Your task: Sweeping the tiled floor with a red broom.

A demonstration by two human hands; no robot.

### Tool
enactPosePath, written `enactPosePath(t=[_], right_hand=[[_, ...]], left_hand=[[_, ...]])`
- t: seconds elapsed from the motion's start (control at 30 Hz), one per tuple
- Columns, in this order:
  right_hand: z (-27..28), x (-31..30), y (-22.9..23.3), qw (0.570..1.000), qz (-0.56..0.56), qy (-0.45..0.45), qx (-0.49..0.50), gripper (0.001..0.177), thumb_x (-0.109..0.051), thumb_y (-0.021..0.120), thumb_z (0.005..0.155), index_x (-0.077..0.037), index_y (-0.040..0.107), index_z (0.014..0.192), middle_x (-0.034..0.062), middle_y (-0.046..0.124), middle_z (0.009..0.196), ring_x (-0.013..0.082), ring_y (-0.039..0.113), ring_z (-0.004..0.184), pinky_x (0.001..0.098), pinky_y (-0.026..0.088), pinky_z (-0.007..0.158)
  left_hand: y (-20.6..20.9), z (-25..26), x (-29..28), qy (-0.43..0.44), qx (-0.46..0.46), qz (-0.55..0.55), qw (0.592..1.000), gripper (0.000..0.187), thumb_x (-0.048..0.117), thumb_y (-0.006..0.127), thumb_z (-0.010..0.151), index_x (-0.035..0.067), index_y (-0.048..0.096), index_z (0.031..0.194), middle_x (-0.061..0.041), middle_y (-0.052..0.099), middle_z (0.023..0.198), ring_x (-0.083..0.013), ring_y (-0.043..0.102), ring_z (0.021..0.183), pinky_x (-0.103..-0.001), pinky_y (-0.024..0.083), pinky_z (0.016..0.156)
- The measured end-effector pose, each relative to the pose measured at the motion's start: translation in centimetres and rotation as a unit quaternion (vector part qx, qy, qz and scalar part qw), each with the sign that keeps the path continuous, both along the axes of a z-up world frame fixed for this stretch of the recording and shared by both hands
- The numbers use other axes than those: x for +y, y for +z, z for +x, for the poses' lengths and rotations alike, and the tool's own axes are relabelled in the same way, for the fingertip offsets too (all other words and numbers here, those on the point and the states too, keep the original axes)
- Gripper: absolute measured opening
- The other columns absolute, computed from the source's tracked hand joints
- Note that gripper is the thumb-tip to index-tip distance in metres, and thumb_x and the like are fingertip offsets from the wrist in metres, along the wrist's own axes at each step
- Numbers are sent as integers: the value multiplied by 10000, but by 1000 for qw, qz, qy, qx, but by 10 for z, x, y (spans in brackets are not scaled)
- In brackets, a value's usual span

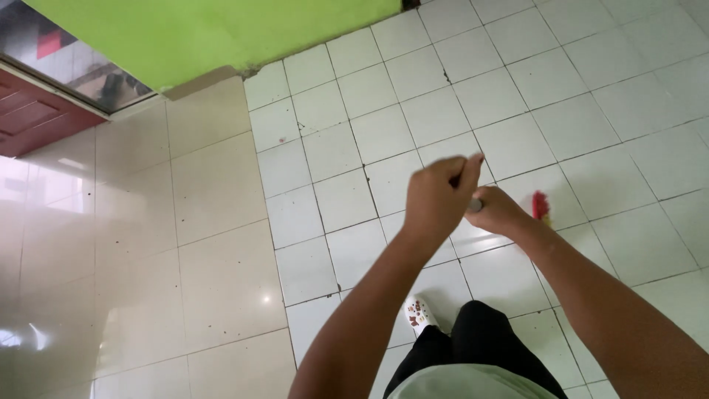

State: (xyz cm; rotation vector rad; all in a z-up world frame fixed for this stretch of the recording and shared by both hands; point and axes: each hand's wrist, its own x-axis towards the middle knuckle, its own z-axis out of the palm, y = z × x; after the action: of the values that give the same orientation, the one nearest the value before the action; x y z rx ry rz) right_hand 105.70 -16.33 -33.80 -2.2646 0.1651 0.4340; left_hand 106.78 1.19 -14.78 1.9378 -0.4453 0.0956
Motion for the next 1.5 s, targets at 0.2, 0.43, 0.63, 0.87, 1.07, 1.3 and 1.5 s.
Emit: enactPosePath(t=[0.2, 0.43, 0.63, 0.87, 1.07, 1.3, 1.5], right_hand=[[56, 63, -10, 995, 69, 76, -10, 152, -199, 680, 897, -61, 627, 931, 64, 695, 847, 161, 643, 800, 352, 512, 651], [127, 146, 66, 961, 233, 121, -86, 231, -326, 704, 998, -104, 685, 938, 13, 631, 712, 99, 572, 653, 312, 482, 619], [193, 93, 97, 947, 250, 99, -175, 207, -310, 770, 946, -103, 759, 953, -65, 689, 818, 73, 603, 669, 274, 504, 639], [279, -32, 105, 954, 218, 122, -164, 171, -186, 700, 909, -67, 668, 1027, 32, 670, 856, 117, 614, 804, 331, 508, 686], [326, -76, -8, 990, -15, 121, -73, 226, -284, 731, 881, -60, 732, 909, 78, 709, 741, 194, 656, 706, 366, 521, 677], [384, 37, 16, 979, 148, 142, -16, 256, -268, 753, 872, -41, 636, 848, 50, 674, 754, 172, 617, 710, 370, 511, 646], [434, 114, -2, 965, 226, 109, -70, 256, -331, 753, 944, -74, 763, 945, -6, 670, 846, 119, 530, 811, 296, 454, 754]], left_hand=[[-8, 30, 20, 29, 55, 98, 993, 517, 328, 693, 975, 18, 508, 606, -107, 493, 527, -264, 395, 450, -383, 384, 453], [-24, 115, 5, -39, -16, 360, 932, 509, 394, 553, 1042, 39, 625, 685, -119, 630, 619, -314, 636, 552, -416, 521, 529], [33, 179, -44, -140, -118, 248, 951, 474, 419, 524, 1039, 79, 621, 722, -76, 645, 639, -288, 631, 569, -429, 501, 533], [150, 252, -76, -78, -125, -103, 984, 381, 301, 617, 1079, 80, 626, 769, 19, 545, 562, -58, 458, 483, -258, 386, 462], [-21, 299, -82, 61, 99, -37, 993, 476, 289, 686, 993, 13, 585, 619, -41, 505, 507, -110, 355, 482, -308, 349, 451], [10, 345, -54, 131, 44, 108, 984, 508, 328, 679, 993, 20, 544, 612, -77, 521, 512, -207, 425, 447, -355, 401, 443], [-80, 428, -49, -88, -29, 346, 934, 452, 387, 545, 1046, 76, 624, 728, -108, 647, 617, -283, 652, 552, -419, 531, 536]])
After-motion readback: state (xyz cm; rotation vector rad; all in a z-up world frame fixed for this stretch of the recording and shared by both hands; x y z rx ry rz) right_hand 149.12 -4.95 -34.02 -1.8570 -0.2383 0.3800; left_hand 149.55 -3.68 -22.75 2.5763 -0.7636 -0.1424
